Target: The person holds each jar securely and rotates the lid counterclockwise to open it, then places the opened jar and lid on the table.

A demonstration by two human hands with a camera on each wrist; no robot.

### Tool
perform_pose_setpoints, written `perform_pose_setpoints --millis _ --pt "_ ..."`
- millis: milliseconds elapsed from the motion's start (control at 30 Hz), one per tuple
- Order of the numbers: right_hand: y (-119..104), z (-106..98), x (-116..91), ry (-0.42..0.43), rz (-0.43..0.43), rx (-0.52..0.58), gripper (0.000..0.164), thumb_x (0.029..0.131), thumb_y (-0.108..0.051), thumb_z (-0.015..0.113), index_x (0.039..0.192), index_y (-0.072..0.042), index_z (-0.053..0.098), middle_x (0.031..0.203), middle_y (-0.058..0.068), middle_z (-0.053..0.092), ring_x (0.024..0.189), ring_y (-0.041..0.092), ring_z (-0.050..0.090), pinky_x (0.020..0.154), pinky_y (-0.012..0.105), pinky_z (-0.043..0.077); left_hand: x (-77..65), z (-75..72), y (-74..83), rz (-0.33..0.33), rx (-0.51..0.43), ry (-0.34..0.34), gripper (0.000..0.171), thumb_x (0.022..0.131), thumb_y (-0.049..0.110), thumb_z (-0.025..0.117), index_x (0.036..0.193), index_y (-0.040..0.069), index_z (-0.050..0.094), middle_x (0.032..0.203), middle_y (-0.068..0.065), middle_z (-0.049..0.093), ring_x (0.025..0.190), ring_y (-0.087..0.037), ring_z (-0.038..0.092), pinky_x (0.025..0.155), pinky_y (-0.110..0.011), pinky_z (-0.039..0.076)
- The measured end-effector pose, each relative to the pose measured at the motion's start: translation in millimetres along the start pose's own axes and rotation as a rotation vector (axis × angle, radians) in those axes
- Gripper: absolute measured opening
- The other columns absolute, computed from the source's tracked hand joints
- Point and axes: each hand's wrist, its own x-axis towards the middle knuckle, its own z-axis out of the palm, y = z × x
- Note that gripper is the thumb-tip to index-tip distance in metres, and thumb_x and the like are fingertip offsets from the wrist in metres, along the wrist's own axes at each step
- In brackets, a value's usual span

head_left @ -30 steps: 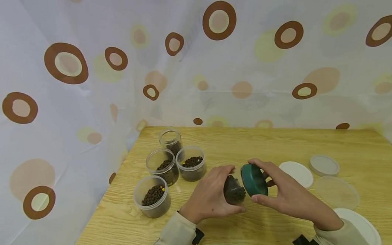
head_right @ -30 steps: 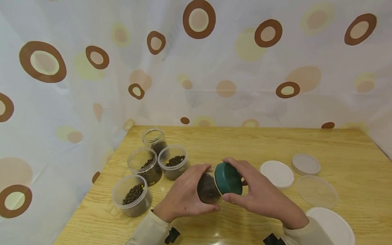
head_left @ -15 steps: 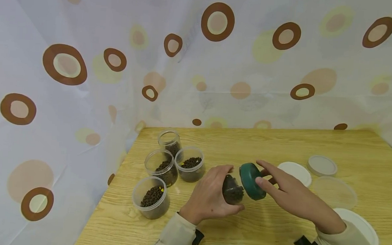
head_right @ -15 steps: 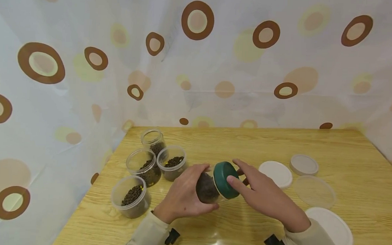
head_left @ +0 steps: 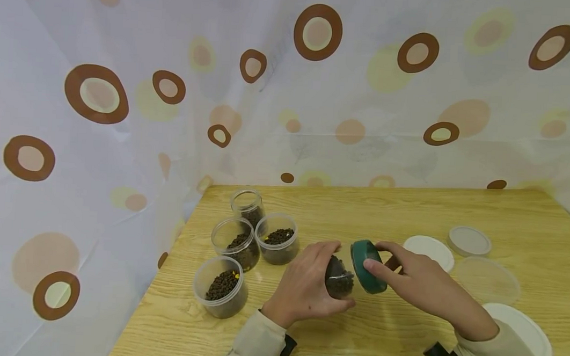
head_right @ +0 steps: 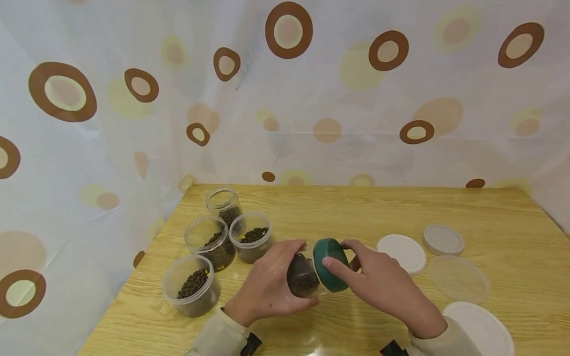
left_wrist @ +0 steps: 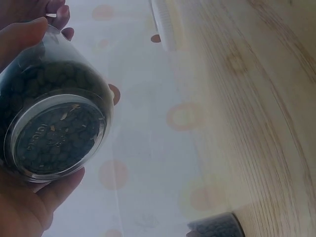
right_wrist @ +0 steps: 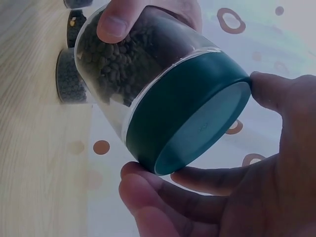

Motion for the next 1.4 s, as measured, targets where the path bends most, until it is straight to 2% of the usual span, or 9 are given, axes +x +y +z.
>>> perform_pose_setpoints --millis 267,533,633,700,800,900,1400 --pt "3.0 0.2 2.1 -0.033 -0.014 0.051 0.072 0.098 -0.055 0.052 0.148 -0.005 0.04 0.118 0.011 0.068 0.099 0.022 0.068 0.075 0.039 0.056 -2.0 1.5 -0.9 0.017 -0.001 0.022 0.095 0.064 0.055 0.086 0.139 0.011 0.048 0.131 -0.002 0.06 0.121 -0.016 0.06 0.098 -0.031 0.053" --pt "5.9 2.0 1.8 -0.042 -0.089 0.083 0.072 0.099 -0.049 0.054 0.151 -0.003 0.035 0.117 0.008 0.067 0.102 0.019 0.065 0.075 0.035 0.054 -3.3 2.8 -1.5 0.028 0.03 0.046 0.096 0.062 0.056 0.087 0.139 0.011 0.049 0.131 -0.003 0.06 0.12 -0.017 0.06 0.098 -0.031 0.053" --pt "8.2 1.7 0.5 -0.022 -0.164 0.061 0.073 0.098 -0.046 0.058 0.153 -0.006 0.033 0.122 0.009 0.063 0.103 0.019 0.063 0.073 0.031 0.053 -3.8 1.2 -1.3 0.016 0.009 0.034 0.096 0.063 0.055 0.087 0.139 0.011 0.048 0.132 -0.003 0.059 0.121 -0.017 0.059 0.098 -0.031 0.053" --pt "10.4 1.3 -0.8 0.007 -0.244 0.031 0.074 0.096 -0.043 0.063 0.153 -0.007 0.032 0.13 0.012 0.059 0.105 0.02 0.062 0.073 0.029 0.053 -4.0 0.4 -1.7 0.01 -0.012 0.026 0.096 0.063 0.055 0.087 0.14 0.011 0.048 0.131 -0.003 0.059 0.121 -0.017 0.059 0.098 -0.031 0.053" --pt "13.6 1.6 -2.6 0.059 -0.373 -0.012 0.078 0.092 -0.037 0.07 0.153 -0.007 0.032 0.14 0.016 0.052 0.108 0.022 0.061 0.078 0.028 0.055 -4.2 0.0 -2.4 0.008 -0.039 0.018 0.096 0.063 0.054 0.087 0.139 0.011 0.048 0.13 -0.002 0.06 0.12 -0.016 0.06 0.097 -0.031 0.054" --pt "15.8 2.5 -3.3 0.091 -0.454 -0.023 0.079 0.09 -0.032 0.073 0.152 -0.008 0.032 0.145 0.016 0.048 0.113 0.025 0.06 0.082 0.029 0.056 -4.6 -0.1 -3.0 0.009 -0.049 0.016 0.095 0.064 0.054 0.087 0.139 0.011 0.049 0.128 -0.001 0.061 0.118 -0.016 0.06 0.096 -0.03 0.054" --pt "14.2 1.7 -1.4 0.105 -0.48 -0.025 0.078 0.089 -0.031 0.074 0.152 -0.01 0.034 0.143 0.014 0.051 0.113 0.023 0.06 0.083 0.029 0.056 -6.1 -4.2 -3.5 -0.01 -0.099 0.004 0.097 0.064 0.052 0.088 0.141 0.012 0.046 0.129 -0.003 0.061 0.12 -0.016 0.059 0.094 -0.03 0.055"
